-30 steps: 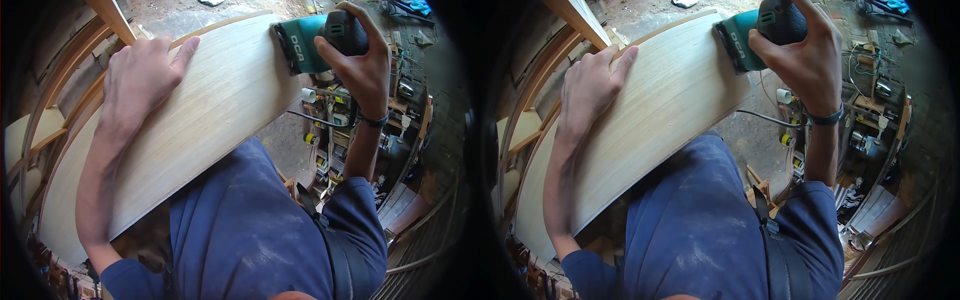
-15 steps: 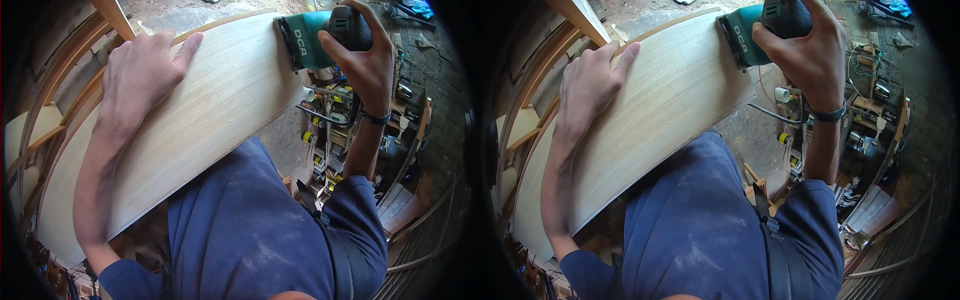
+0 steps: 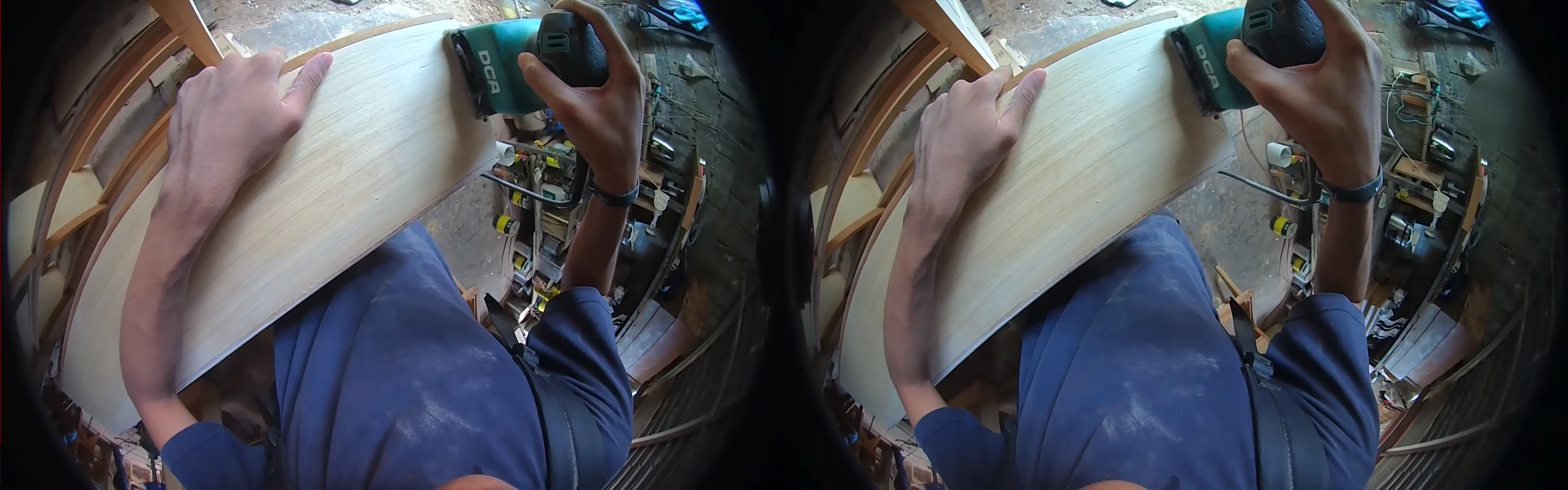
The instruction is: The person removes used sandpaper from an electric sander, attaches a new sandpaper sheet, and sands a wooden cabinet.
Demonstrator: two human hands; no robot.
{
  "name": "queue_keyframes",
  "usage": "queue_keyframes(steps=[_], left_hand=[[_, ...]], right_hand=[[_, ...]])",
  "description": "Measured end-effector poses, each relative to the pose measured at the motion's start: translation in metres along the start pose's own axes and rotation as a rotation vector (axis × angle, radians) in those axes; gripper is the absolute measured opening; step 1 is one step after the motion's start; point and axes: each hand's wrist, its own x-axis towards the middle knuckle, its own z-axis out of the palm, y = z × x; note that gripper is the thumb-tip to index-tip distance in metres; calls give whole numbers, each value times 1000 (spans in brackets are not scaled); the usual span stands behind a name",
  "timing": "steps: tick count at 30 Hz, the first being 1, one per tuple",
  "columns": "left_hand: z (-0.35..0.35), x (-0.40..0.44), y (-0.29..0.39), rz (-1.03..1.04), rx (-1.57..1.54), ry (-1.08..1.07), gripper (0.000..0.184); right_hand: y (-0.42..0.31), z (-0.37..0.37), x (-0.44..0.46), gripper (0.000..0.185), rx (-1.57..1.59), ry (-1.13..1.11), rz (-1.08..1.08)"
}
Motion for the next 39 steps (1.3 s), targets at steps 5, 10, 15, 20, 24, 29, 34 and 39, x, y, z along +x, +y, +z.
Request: queue_keyframes(steps=[5, 10, 15, 20, 24, 29, 34, 39], left_hand=[[-1, 0, 5, -22, 2, -25, 64], [-2, -1, 6, -22, 8, -8, 65], [-3, -3, 8, -46, 16, -31, 65], [-4, -1, 8, -67, 9, -89, 65], [0, -2, 9, -77, -1, -58, 65], [1, -3, 8, -27, 7, 1, 67], [2, -4, 7, -67, 3, -47, 64], [4, -3, 6, -49, -5, -23, 64]], right_hand=[[-1, -5, -1, 51, 1, -46, 78], [8, -2, -6, 51, 35, 4, -90], [13, -8, -6, 49, 134, -27, 115], [27, -16, -7, 49, 142, 0, 79], [24, -19, -8, 49, 127, -7, 104], [29, -15, -5, 49, 169, -37, 154], [31, -11, -4, 49, 186, -14, 155], [32, -12, -2, 50, 155, -32, 118]])
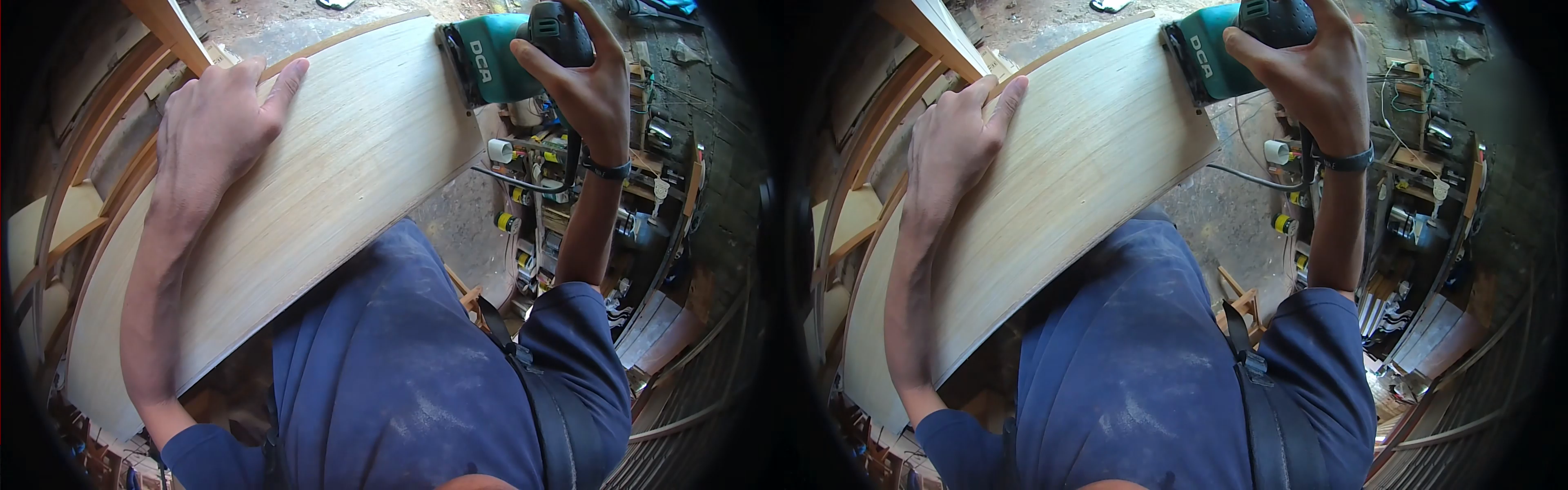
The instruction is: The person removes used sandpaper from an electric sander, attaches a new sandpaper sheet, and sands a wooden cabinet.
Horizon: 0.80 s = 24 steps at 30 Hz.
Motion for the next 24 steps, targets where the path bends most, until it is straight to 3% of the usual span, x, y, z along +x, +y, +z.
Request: queue_keyframes(steps=[7, 10, 16, 18, 19, 24], left_hand=[[-5, 0, 3, -52, 6, -56, 63], [-2, 1, 0, -26, 5, -30, 63], [-2, 2, -1, -16, 25, -18, 64], [-4, 2, 3, -38, 14, -52, 64], [-6, 2, 3, -67, 6, -82, 64], [-13, 4, 5, -8, 35, -12, 67]], right_hand=[[-1, 0, 3, 51, -39, -1, -3], [1, 1, 2, 51, -117, 9, -151], [12, -4, 6, 59, -26, -6, 50], [53, -16, 7, 63, -334, -107, -77], [59, -17, 3, 63, -330, -104, -82], [60, -49, -18, 58, -306, 75, -31]])
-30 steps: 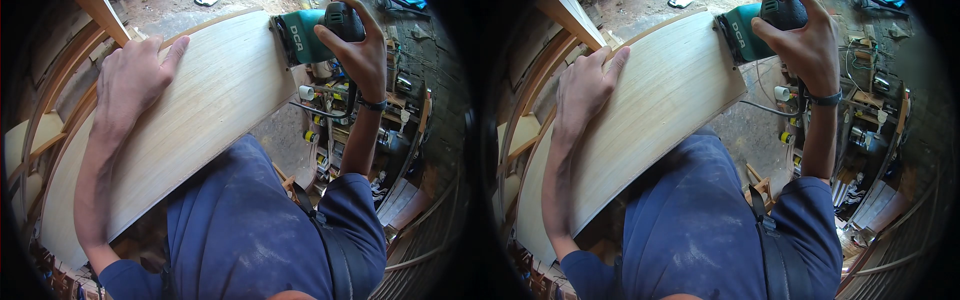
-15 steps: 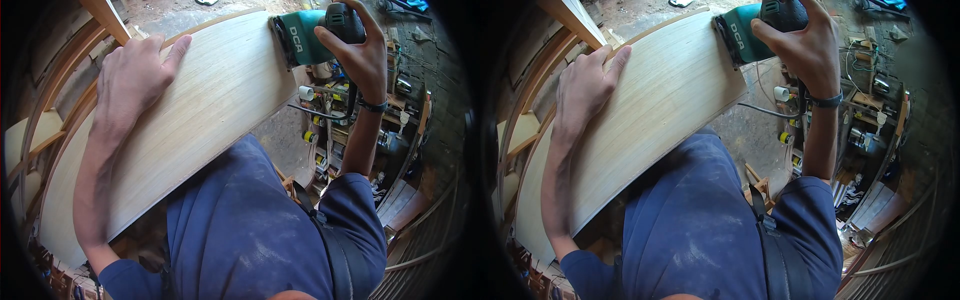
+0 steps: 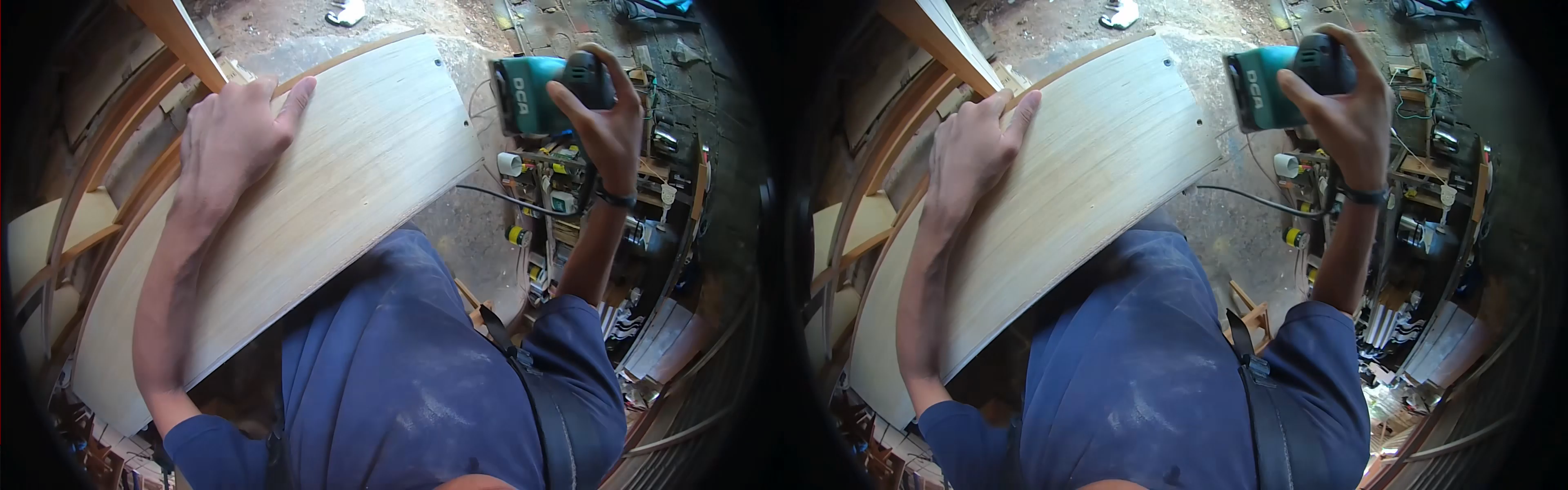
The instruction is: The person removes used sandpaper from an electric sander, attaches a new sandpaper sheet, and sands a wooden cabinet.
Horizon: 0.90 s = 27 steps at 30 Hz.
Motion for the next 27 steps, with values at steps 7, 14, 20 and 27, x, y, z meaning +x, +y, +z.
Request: queue_keyframes(steps=[7, 14, 20, 27], left_hand=[[-7, -4, 5, -56, 23, -72, 68], [-8, 1, 10, -67, 61, -69, 69], [-6, 4, 1, 1, 33, 5, 65], [-11, -14, 6, -72, 81, 25, 58]], right_hand=[[-11, -34, -36, 60, 234, 59, -143], [-51, 19, -46, 59, 493, -94, -269], [-56, 21, -19, 66, 404, -173, -704], [-35, 12, 17, 74, 232, -281, -1021]])
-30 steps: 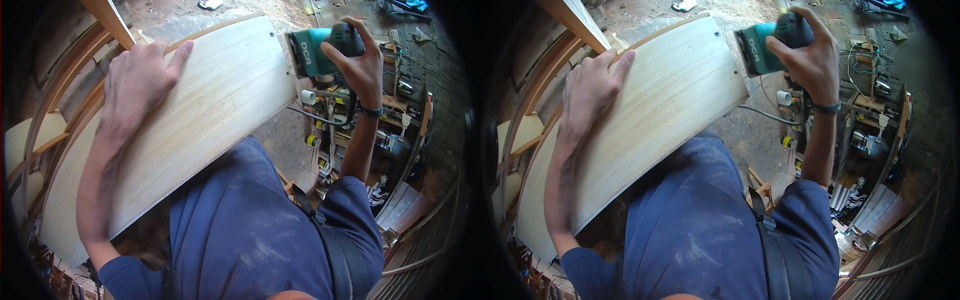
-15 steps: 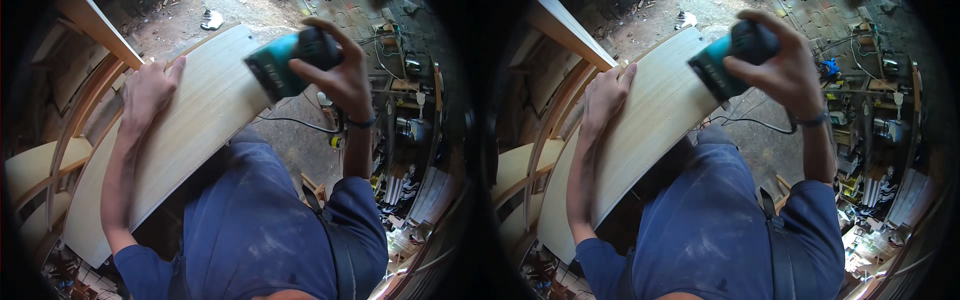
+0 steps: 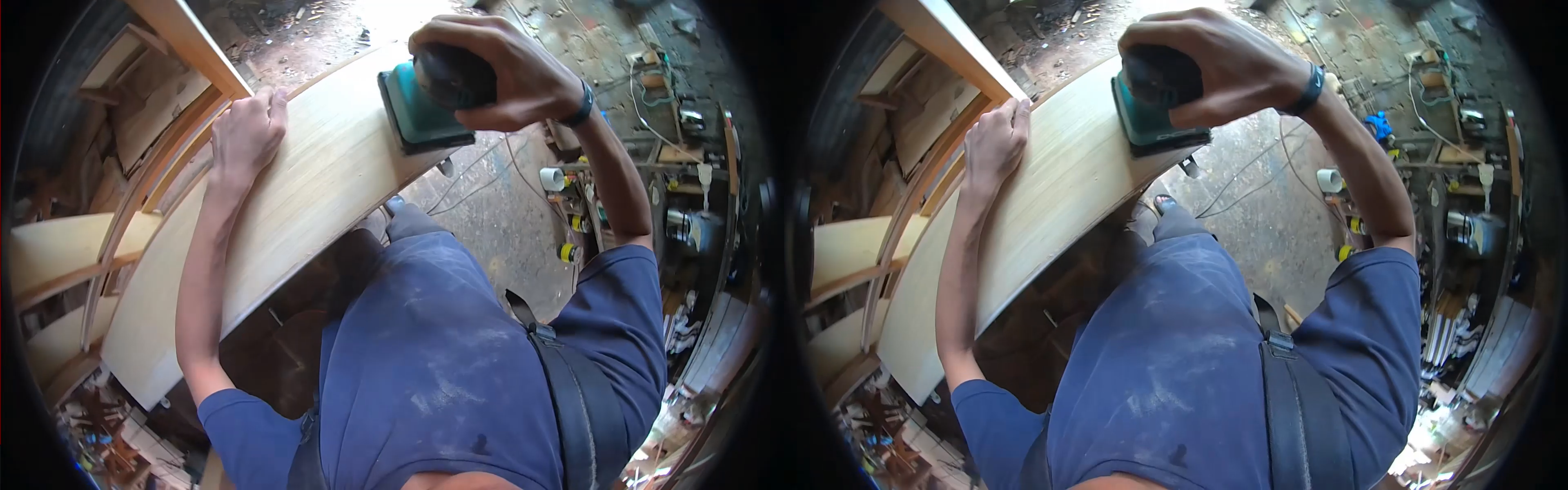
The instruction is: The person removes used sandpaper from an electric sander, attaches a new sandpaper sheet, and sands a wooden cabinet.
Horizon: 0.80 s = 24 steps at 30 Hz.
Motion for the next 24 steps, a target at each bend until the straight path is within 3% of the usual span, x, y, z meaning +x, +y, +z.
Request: queue_keyframes(steps=[2, 3, 5, 7, 9, 13, 15, 17, 22, 24], left_hand=[[11, -17, -7, -16, 177, 269, 50], [9, -33, -4, -88, 263, 216, 52], [17, -74, 0, -201, 337, 351, 58], [16, -105, 18, -330, 260, 277, 63], [45, -126, 13, -591, 238, 317, 64], [63, -130, 8, -577, 220, 435, 66], [67, -130, 12, -608, 228, 475, 65], [78, -130, 8, -643, 115, 664, 64], [83, -123, 10, -836, 239, 600, 64], [86, -127, 9, -764, 159, 701, 60]], right_hand=[[1, -1, -4, 72, 37, -101, -27], [2, 1, -6, 69, 54, -97, -54], [6, 10, -9, 67, 85, -79, -116], [9, 18, -16, 68, 150, -89, -150], [19, 31, -14, 67, 275, 52, -277], [24, 41, -10, 68, 176, -58, -322], [35, 39, -22, 69, 194, 18, -414], [37, 23, -37, 67, 171, -60, -344], [19, 36, -21, 51, 194, 59, -252], [17, 25, -16, 51, 181, -16, -237]])
